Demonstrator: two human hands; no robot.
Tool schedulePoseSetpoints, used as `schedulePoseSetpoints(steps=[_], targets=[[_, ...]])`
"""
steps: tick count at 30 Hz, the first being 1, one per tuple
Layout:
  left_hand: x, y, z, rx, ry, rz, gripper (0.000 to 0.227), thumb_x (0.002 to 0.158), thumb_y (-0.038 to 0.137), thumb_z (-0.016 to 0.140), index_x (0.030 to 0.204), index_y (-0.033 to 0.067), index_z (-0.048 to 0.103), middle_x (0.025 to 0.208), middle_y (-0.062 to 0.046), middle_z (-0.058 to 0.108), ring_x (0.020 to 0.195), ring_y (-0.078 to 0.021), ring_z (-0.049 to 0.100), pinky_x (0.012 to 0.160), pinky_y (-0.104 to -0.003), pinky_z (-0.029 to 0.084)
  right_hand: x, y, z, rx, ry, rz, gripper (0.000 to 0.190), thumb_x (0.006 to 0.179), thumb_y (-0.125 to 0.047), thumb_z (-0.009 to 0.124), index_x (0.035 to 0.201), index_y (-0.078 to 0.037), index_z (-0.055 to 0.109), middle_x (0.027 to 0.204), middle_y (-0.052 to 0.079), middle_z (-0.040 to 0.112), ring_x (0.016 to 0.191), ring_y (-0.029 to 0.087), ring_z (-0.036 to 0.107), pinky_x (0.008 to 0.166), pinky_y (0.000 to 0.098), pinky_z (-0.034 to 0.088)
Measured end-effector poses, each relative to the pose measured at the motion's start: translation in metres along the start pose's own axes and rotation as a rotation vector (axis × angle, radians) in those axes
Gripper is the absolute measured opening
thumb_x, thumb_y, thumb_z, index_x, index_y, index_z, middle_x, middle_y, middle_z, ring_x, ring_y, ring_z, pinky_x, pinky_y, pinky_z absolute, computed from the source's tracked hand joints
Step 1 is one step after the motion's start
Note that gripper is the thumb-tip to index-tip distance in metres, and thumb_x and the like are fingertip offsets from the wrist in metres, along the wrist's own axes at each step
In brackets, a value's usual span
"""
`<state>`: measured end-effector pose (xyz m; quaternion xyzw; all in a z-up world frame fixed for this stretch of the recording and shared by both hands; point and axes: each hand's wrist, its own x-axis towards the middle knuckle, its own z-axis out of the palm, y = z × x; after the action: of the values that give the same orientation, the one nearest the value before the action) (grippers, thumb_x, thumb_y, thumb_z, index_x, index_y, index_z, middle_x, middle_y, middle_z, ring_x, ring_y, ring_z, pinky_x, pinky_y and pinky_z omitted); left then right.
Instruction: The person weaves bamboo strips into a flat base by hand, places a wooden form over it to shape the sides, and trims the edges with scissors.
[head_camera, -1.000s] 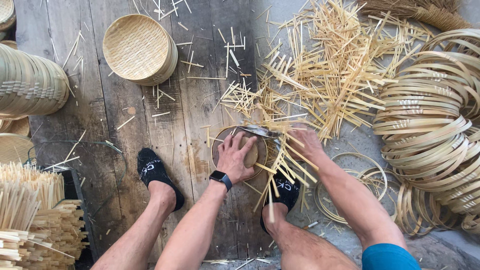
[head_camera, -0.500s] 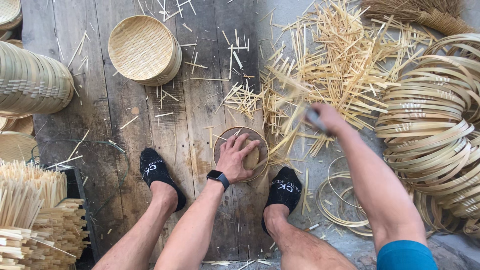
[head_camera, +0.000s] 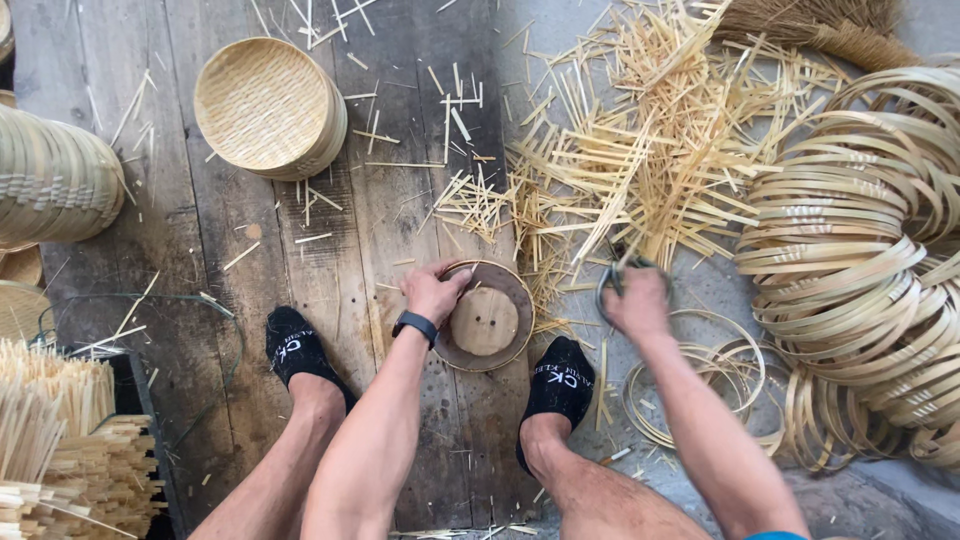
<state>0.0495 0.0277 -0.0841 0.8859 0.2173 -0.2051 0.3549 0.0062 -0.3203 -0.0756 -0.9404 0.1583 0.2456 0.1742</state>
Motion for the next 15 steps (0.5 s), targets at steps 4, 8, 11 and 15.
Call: schedulePoseSetpoints(steps=[4,8,11,15], targets=[[0.008,0.013,0.033,-0.064,-0.043,0.114,0.037,0.078,0.042,0.081,0.112,0.0269,0.080,0.115,-0.011,0.064,0.118,-0.0323,0.053,0.105,-0.049,0.045,-0.010,-0.072,0.018,0.612,-0.185,-0.209,0.037,0.089,-0.028,0.078,0.118,-0.005,0.071,0.107,0.011,0.072,0.094,0.015,0.067,0.086,0.0337,0.054],[0.008,0.018,0.047,0.017,-0.010,0.112,0.036,0.074,0.039,0.085,0.107,0.0247,0.082,0.116,-0.009,0.061,0.121,-0.0312,0.048,0.103,-0.050,0.039,0.019,-0.084,0.042,0.694,-0.166,-0.141,0.021,0.087,-0.018,0.077,0.102,-0.003,0.078,0.085,0.009,0.078,0.076,0.013,0.069,0.073,0.0306,0.055],[0.008,0.021,0.044,0.029,-0.005,0.106,0.035,0.074,0.040,0.085,0.106,0.0255,0.083,0.112,-0.009,0.060,0.118,-0.0305,0.049,0.103,-0.048,0.039,0.035,-0.080,0.059,0.715,-0.192,-0.056,0.017,0.084,-0.015,0.081,0.095,-0.002,0.080,0.082,0.009,0.078,0.073,0.013,0.067,0.068,0.0303,0.054],[0.004,0.023,0.044,0.024,0.018,0.098,0.034,0.075,0.039,0.084,0.106,0.0252,0.083,0.113,-0.009,0.059,0.117,-0.0308,0.049,0.102,-0.050,0.038,0.038,-0.081,0.065,0.680,-0.139,-0.047,0.019,0.081,-0.016,0.083,0.092,-0.002,0.081,0.078,0.007,0.077,0.071,0.011,0.067,0.067,0.0293,0.054]])
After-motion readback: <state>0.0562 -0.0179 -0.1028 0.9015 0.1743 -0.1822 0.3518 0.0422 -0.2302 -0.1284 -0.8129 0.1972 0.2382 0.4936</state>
